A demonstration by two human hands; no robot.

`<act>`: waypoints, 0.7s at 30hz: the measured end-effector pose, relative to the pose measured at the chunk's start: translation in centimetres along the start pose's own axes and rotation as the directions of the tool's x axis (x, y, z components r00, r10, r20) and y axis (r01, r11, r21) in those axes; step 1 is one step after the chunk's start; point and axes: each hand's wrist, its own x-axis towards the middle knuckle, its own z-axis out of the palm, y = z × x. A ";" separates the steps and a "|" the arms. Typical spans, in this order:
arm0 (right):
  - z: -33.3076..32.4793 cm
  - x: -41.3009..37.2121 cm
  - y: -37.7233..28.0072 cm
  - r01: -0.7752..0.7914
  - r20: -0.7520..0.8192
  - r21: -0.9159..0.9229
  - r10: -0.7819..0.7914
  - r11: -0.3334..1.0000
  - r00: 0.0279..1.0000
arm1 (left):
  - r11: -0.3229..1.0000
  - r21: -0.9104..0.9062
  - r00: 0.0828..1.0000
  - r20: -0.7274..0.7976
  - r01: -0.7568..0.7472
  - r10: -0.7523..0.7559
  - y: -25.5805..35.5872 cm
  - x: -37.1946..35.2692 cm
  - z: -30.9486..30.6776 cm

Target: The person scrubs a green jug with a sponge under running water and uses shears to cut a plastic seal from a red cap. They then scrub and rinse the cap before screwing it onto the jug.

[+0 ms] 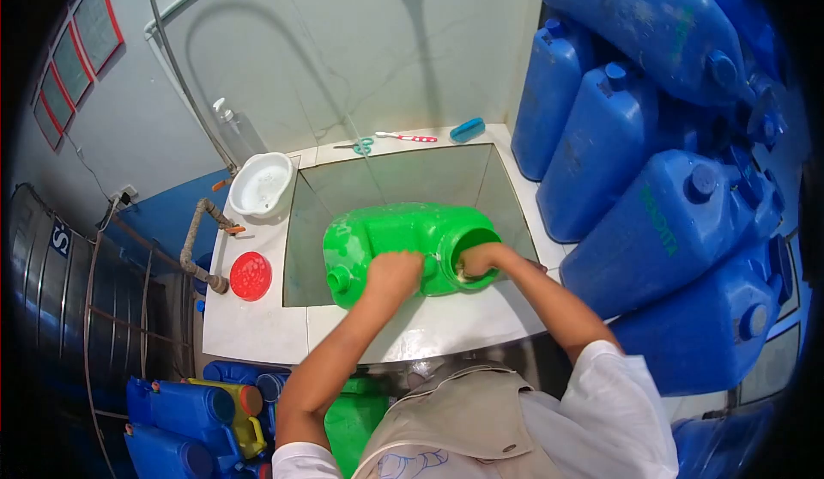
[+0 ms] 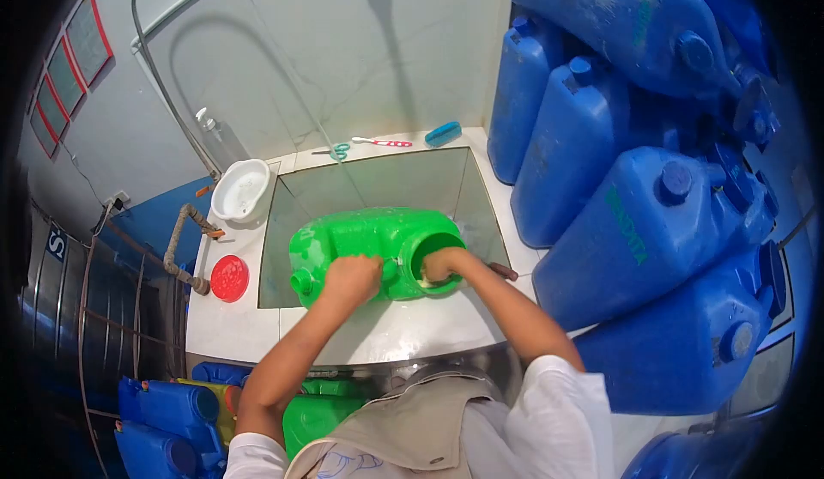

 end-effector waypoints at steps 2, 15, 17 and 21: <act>1.0 0.5 0.1 -0.028 0.070 0.877 -0.070 0.481 0.995 | 1.000 0.012 0.999 -0.035 0.019 -0.018 0.6 -1.0 0.2; 2.0 9.2 -6.9 0.142 -0.305 0.370 -0.024 0.918 0.952 | 1.000 -0.003 0.982 -0.190 0.008 -0.009 2.3 -6.9 0.1; 1.6 8.7 -7.3 0.039 -0.241 -0.004 -0.039 0.999 0.970 | 1.000 -0.024 0.980 -0.199 0.004 -0.009 2.0 -6.1 -0.1; 0.0 6.6 -7.1 -0.012 -0.019 -0.312 0.006 0.950 1.000 | 1.000 -0.023 0.972 -0.234 0.004 -0.010 0.6 -3.1 -0.1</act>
